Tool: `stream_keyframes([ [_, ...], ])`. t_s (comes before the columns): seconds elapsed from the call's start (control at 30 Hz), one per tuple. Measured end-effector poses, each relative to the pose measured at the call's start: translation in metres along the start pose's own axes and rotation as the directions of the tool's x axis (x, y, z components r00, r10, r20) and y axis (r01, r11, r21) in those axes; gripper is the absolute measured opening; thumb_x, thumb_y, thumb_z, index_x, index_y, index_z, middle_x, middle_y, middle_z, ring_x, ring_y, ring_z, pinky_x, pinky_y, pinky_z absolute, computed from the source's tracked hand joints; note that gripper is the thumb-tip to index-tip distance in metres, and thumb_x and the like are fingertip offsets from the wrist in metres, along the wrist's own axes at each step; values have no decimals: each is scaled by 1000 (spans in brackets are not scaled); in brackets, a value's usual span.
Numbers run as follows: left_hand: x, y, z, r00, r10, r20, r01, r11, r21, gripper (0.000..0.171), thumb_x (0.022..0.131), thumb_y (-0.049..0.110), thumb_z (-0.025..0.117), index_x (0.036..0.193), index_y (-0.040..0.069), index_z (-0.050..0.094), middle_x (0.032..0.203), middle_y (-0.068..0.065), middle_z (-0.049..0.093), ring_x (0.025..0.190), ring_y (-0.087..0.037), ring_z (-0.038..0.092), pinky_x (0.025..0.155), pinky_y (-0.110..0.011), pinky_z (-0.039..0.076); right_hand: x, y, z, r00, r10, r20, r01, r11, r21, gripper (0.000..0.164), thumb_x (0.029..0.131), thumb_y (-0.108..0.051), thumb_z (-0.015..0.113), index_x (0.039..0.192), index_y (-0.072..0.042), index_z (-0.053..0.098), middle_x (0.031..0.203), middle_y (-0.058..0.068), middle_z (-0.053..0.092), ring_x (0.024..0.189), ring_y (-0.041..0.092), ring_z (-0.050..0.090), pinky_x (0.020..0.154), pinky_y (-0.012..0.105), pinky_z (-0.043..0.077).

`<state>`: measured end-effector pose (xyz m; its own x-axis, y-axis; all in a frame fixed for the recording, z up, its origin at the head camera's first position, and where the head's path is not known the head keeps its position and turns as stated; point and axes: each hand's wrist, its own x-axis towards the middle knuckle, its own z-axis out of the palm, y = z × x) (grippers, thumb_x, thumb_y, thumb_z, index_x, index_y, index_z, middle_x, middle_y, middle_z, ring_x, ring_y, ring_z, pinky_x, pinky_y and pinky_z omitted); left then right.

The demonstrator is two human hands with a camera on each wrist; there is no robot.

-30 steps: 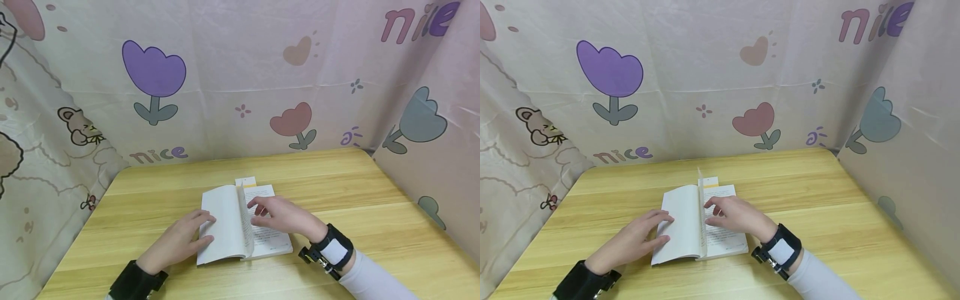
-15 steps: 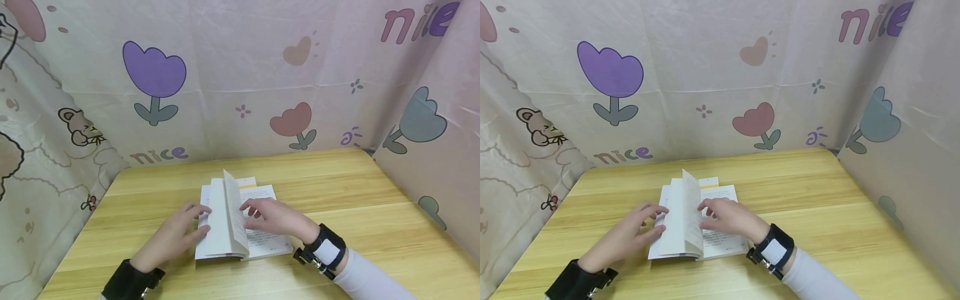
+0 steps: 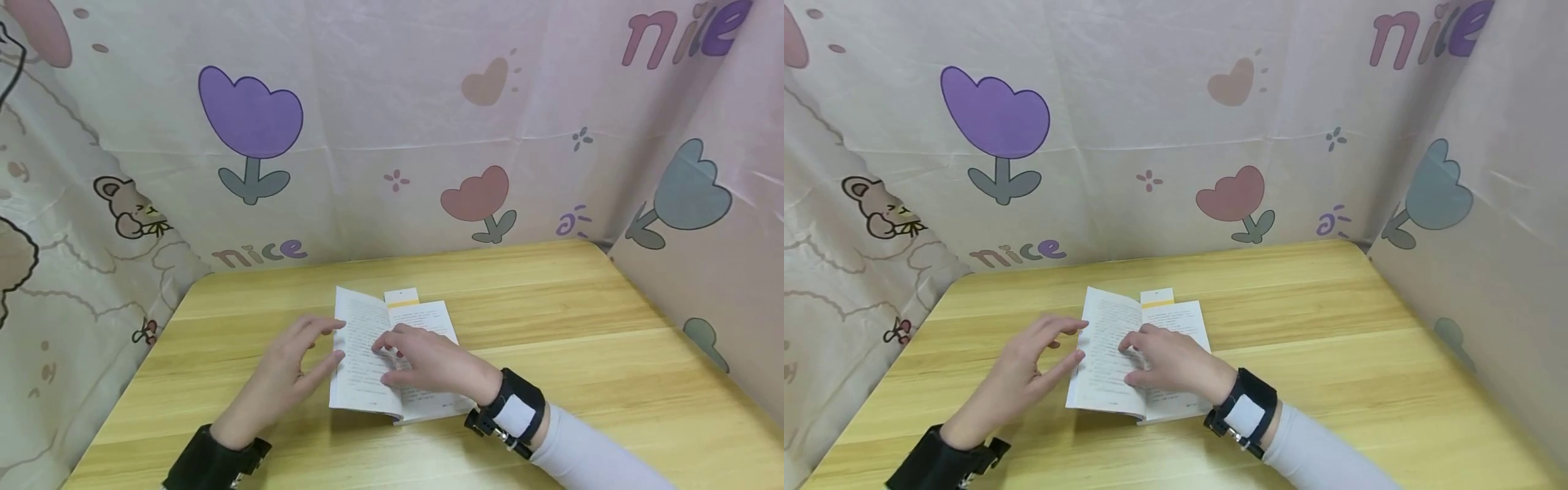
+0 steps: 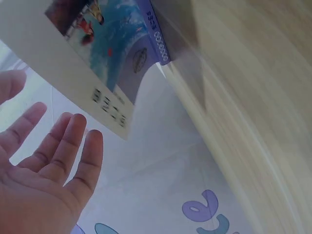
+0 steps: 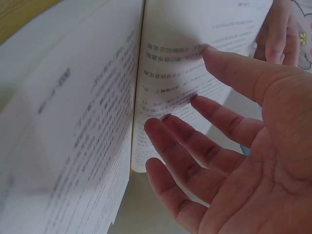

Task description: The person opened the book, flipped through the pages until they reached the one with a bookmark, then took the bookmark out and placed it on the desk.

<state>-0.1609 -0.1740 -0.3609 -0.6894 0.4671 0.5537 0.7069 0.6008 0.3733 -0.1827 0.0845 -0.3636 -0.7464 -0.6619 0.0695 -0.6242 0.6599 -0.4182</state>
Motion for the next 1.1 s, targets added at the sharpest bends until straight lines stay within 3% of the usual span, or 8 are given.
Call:
stream_keyframes([
  [0.1, 0, 0, 3, 999, 30, 21, -29, 1000, -7, 47, 89, 21, 68, 133, 10, 55, 124, -2, 56, 107, -19, 55, 87, -41, 49, 2, -4, 2, 1000, -19, -2, 19, 1000, -17, 44, 85, -39, 71, 125, -21, 62, 114, -5, 57, 88, 8, 54, 73, 24, 48],
  [0.27, -2, -2, 12, 999, 22, 38, -21, 1000, -9, 51, 89, 20, 69, 136, 14, 52, 128, 1, 55, 111, -16, 54, 90, -40, 48, 3, -10, 7, 998, -66, -10, 65, 994, -87, 44, 84, -38, 72, 123, -20, 64, 118, -3, 57, 92, 7, 55, 78, 25, 49],
  [0.63, -7, -4, 25, 996, 29, 82, -33, 998, 47, 50, 88, 25, 69, 134, 16, 54, 128, 5, 53, 115, -11, 51, 95, -34, 45, 7, -15, 17, 991, -131, -13, 124, 960, -251, 32, 84, -39, 72, 114, -26, 70, 116, -3, 58, 89, 13, 50, 70, 24, 44],
  [0.83, -10, -1, 27, 986, 6, 168, -17, 998, 62, 56, 87, 31, 70, 137, 14, 51, 129, 5, 53, 117, -10, 50, 94, -33, 46, 10, -14, 20, 992, -127, 6, 123, 954, -275, 28, 84, -41, 72, 110, -30, 73, 116, -5, 59, 88, 13, 48, 67, 23, 41],
  [0.97, -13, 0, 27, 958, -96, 270, 69, 992, 105, 67, 87, 42, 68, 142, 13, 46, 135, 0, 51, 122, -15, 47, 97, -37, 44, 10, -14, 19, 993, -115, 15, 115, 955, -274, 29, 83, -41, 72, 110, -30, 72, 116, -6, 58, 89, 13, 48, 67, 23, 42],
  [1.1, -17, 0, 26, 895, -196, 401, 156, 979, 131, 82, 84, 52, 67, 146, 7, 40, 141, -9, 46, 126, -23, 44, 100, -44, 40, 9, -15, 19, 995, -102, 21, 104, 957, -272, 31, 83, -42, 72, 111, -29, 72, 116, -6, 58, 90, 13, 49, 68, 23, 42],
])
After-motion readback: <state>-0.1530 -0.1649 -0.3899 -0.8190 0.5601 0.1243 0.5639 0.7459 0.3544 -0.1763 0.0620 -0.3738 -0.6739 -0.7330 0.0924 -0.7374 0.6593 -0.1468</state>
